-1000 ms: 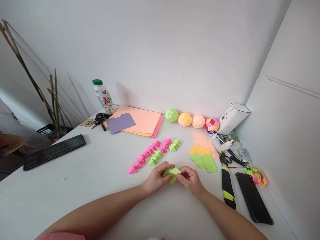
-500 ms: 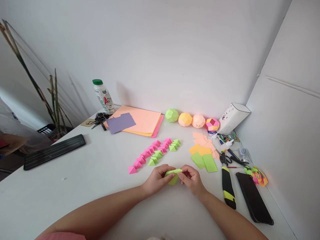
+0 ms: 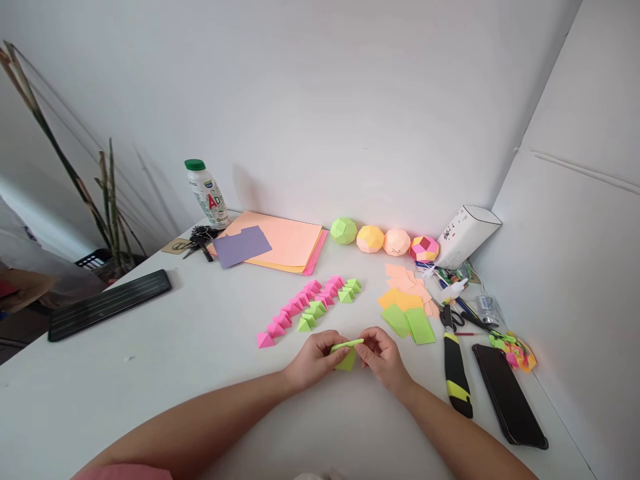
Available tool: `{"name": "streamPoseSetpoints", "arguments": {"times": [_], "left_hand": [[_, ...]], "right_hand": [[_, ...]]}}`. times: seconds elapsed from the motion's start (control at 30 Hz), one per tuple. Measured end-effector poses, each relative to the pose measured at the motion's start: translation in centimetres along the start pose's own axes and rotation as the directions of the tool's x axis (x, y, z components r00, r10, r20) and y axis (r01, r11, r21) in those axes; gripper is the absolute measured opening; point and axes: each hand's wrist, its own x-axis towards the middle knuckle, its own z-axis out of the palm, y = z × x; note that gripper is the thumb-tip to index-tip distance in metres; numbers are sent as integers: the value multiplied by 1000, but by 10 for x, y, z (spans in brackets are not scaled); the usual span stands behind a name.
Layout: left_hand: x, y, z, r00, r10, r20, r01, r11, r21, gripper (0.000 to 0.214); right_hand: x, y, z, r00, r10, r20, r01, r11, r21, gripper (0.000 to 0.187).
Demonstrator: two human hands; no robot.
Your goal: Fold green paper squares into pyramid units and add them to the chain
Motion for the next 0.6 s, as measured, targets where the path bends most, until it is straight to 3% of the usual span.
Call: {"name": "streamPoseSetpoints", "arguments": {"times": [0.2,0.6], "left_hand": [[0,1,0,1000,5,-6,-5,1000,18,31],[1,0,-1,1000,18,-4,-17,999,41,28]], "right_hand": [[0,-2,0,999,-42,21,43,998,-50,19],[1,-9,1,1000,-15,17,16,999,-43,23]]}}
